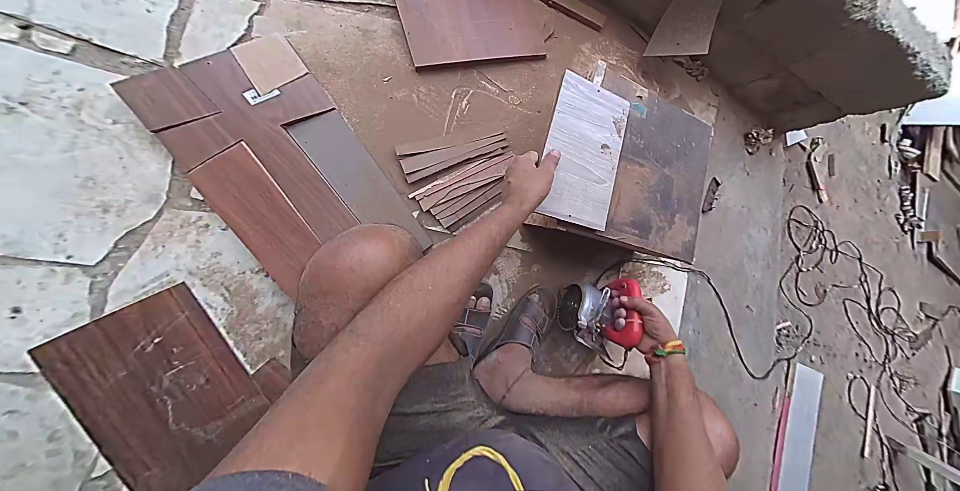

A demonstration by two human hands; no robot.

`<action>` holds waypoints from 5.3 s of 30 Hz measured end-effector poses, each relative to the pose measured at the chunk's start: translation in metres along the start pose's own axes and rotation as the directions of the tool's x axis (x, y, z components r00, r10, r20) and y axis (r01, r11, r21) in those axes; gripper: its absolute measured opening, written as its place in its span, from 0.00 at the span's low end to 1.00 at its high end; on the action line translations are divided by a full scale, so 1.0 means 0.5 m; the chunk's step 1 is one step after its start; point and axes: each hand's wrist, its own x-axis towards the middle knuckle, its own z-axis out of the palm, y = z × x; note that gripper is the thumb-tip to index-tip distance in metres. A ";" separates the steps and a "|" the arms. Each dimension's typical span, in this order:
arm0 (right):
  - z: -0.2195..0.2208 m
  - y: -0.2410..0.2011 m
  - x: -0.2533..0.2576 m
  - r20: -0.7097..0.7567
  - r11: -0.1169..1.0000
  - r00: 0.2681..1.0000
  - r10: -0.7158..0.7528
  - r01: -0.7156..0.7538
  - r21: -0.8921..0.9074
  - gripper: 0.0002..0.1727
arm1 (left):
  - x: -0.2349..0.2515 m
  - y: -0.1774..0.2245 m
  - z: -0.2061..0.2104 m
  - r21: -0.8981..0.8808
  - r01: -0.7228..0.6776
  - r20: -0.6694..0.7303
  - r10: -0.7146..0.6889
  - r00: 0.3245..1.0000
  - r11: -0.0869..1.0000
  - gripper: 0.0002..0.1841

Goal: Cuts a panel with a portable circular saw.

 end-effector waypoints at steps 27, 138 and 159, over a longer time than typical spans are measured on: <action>0.351 -0.124 -0.302 0.333 0.845 0.805 -0.491 0.533 -0.044 0.46 | -0.025 0.025 -0.013 -0.117 0.075 -0.033 -0.080 0.996 0.990 0.30; 0.361 -0.018 -0.261 0.179 0.767 0.777 -0.603 0.627 -0.136 0.38 | -0.047 0.008 -0.016 0.034 -0.005 -0.041 0.006 0.999 0.999 0.31; 0.369 -0.032 -0.255 0.163 0.752 0.767 -0.620 0.641 -0.152 0.40 | -0.045 0.006 -0.019 0.044 -0.023 -0.026 0.024 0.999 0.999 0.32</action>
